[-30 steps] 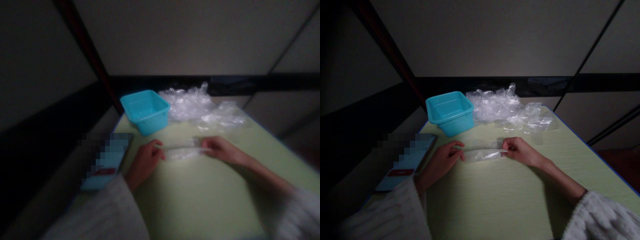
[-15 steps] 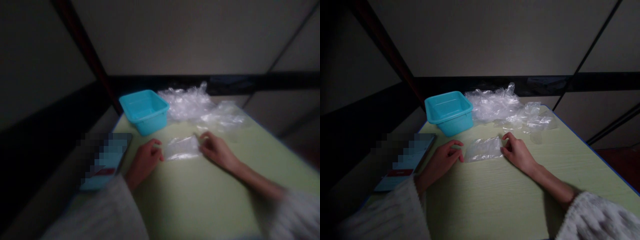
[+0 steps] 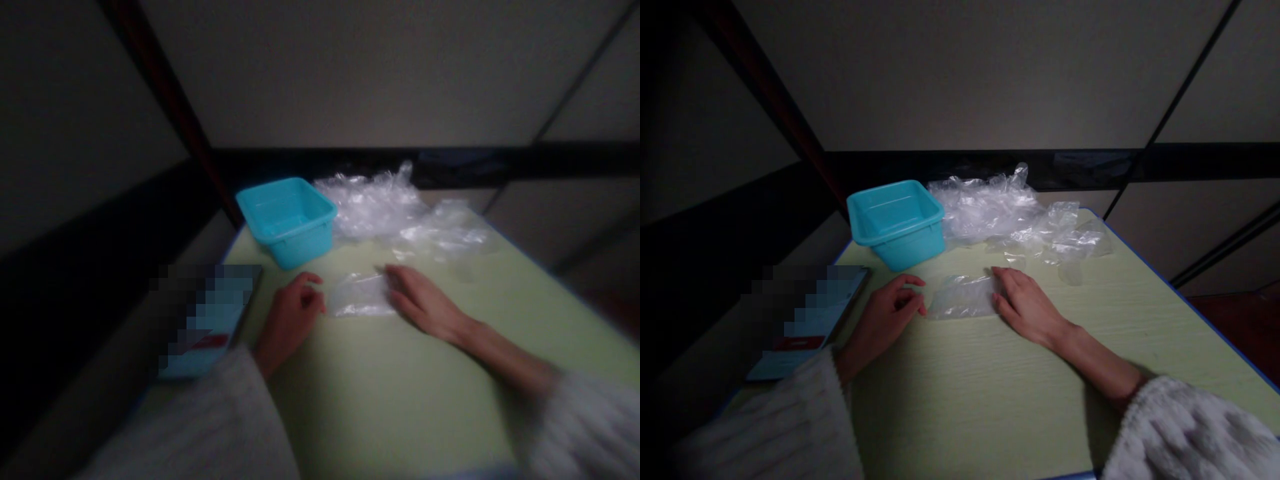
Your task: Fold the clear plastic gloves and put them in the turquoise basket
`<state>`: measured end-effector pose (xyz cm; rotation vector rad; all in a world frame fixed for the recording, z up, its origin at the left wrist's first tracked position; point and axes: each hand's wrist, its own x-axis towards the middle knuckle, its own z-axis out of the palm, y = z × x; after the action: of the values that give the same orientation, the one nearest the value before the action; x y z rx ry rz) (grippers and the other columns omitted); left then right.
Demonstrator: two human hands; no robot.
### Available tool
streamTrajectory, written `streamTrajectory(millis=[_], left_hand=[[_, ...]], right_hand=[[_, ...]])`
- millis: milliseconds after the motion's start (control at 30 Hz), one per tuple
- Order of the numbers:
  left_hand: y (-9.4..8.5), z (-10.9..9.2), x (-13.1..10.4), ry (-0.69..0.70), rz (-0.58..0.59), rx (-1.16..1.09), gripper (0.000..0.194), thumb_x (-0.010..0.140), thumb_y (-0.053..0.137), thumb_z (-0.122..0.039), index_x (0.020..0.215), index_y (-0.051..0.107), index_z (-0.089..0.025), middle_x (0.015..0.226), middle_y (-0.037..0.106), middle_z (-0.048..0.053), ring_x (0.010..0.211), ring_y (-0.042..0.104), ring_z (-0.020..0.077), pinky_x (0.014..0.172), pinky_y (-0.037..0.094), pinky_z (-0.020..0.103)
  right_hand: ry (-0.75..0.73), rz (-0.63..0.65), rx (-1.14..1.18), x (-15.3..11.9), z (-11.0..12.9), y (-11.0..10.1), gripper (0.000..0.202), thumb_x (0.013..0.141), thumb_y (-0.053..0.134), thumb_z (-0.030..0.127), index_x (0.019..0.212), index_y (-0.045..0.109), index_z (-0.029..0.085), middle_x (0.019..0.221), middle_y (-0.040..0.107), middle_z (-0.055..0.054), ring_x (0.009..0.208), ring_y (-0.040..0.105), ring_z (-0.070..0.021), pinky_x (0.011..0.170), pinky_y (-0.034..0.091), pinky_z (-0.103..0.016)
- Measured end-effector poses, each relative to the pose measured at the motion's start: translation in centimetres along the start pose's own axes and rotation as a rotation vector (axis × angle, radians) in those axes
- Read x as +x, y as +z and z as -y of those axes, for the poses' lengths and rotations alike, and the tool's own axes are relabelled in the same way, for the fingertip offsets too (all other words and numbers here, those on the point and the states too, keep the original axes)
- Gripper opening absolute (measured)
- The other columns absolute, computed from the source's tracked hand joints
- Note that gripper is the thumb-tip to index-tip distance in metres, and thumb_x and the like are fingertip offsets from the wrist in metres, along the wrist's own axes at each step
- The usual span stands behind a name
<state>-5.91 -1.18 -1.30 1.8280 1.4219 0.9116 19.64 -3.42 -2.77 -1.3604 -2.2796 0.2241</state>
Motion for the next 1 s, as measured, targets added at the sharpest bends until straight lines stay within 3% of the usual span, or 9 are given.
streamTrajectory(millis=[233, 367, 467, 533, 600, 667, 733, 833, 1000], left_hand=[[0.3, -0.1, -1.2, 0.243, -0.085, 0.221, 0.019, 0.075, 0.051, -0.017, 0.094, 0.056, -0.017, 0.054, 0.052, -0.006, 0.048, 0.05, 0.0109, 0.049, 0.035, 0.02], [0.2, 0.4, -0.8, 0.215, -0.068, 0.32, 0.02, 0.078, 0.048, -0.015, 0.097, 0.057, -0.017, 0.057, 0.056, -0.004, 0.05, 0.052, 0.0117, 0.05, 0.037, 0.021], [-0.1, 0.6, -0.4, 0.253, -0.156, 0.333, 0.018, 0.079, 0.048, -0.016, 0.095, 0.056, -0.016, 0.064, 0.059, -0.001, 0.057, 0.055, 0.014, 0.055, 0.042, 0.024], [-0.1, 0.4, -0.7, 0.417, -0.178, 0.334, 0.017, 0.08, 0.049, -0.017, 0.094, 0.056, -0.015, 0.078, 0.062, 0.004, 0.072, 0.059, 0.017, 0.067, 0.047, 0.028], [0.1, -0.1, -1.5, 0.637, -0.072, 0.346, 0.021, 0.081, 0.049, -0.017, 0.101, 0.056, -0.015, 0.097, 0.062, 0.009, 0.093, 0.058, 0.0203, 0.082, 0.047, 0.034], [0.4, -0.8, -2.4, 0.812, 0.14, 0.381, 0.03, 0.084, 0.049, -0.019, 0.113, 0.054, -0.014, 0.116, 0.058, 0.012, 0.111, 0.052, 0.0225, 0.095, 0.042, 0.037], [0.8, -1.5, -3.0, 0.897, 0.343, 0.432, 0.041, 0.085, 0.051, -0.026, 0.124, 0.048, -0.013, 0.134, 0.048, 0.014, 0.126, 0.04, 0.0251, 0.104, 0.034, 0.04], [1.2, -2.2, -3.4, 0.914, 0.552, 0.465, 0.062, 0.087, 0.05, -0.042, 0.138, 0.033, -0.01, 0.147, 0.031, 0.014, 0.137, 0.024, 0.0256, 0.112, 0.022, 0.041], [1.4, -2.1, -3.1, 0.859, 0.685, 0.458, 0.07, 0.089, 0.04, -0.053, 0.144, 0.021, -0.013, 0.151, 0.021, 0.011, 0.139, 0.018, 0.0236, 0.114, 0.014, 0.04]], right_hand=[[0.136, -0.065, 0.251, 0.1, 0.1, -1.5, 0.028, 0.079, 0.039, 0.013, 0.105, 0.05, 0.012, 0.091, 0.061, -0.011, 0.084, 0.057, -0.0228, 0.075, 0.046, -0.04], [0.2, 0.037, 0.502, -0.6, 2.1, -2.4, 0.014, 0.078, 0.043, 0.012, 0.091, 0.049, 0.016, 0.078, 0.059, -0.004, 0.067, 0.055, -0.016, 0.058, 0.044, -0.028], [0.135, 0.121, 0.524, -1.3, 2.8, -2.7, 0.01, 0.08, 0.046, 0.012, 0.087, 0.052, 0.016, 0.076, 0.058, -0.003, 0.064, 0.054, -0.0143, 0.054, 0.041, -0.025], [-0.023, 0.105, 0.453, -1.8, 2.3, -2.8, 0.012, 0.081, 0.046, 0.011, 0.087, 0.055, 0.016, 0.079, 0.058, -0.005, 0.069, 0.054, -0.0151, 0.06, 0.042, -0.027], [-0.249, 0.091, 0.407, -2.3, 1.5, -2.8, 0.017, 0.082, 0.044, 0.009, 0.09, 0.058, 0.015, 0.084, 0.058, -0.007, 0.075, 0.054, -0.016, 0.065, 0.043, -0.029], [-0.425, 0.106, 0.365, -2.6, 0.5, -2.7, 0.021, 0.083, 0.043, 0.009, 0.093, 0.061, 0.014, 0.086, 0.057, -0.008, 0.076, 0.053, -0.0161, 0.065, 0.043, -0.029], [-0.506, 0.11, 0.312, -2.7, -0.1, -2.8, 0.023, 0.084, 0.044, 0.009, 0.098, 0.062, 0.014, 0.084, 0.057, -0.008, 0.073, 0.052, -0.0159, 0.063, 0.042, -0.028], [-0.554, 0.098, 0.24, -2.6, -0.4, -3.0, 0.027, 0.085, 0.044, 0.011, 0.104, 0.063, 0.014, 0.079, 0.055, -0.007, 0.069, 0.05, -0.0159, 0.06, 0.04, -0.028], [-0.557, 0.19, 0.117, -2.3, -0.3, -3.2, 0.027, 0.087, 0.041, 0.015, 0.101, 0.064, 0.011, 0.074, 0.053, -0.006, 0.069, 0.049, -0.0176, 0.061, 0.039, -0.03]])
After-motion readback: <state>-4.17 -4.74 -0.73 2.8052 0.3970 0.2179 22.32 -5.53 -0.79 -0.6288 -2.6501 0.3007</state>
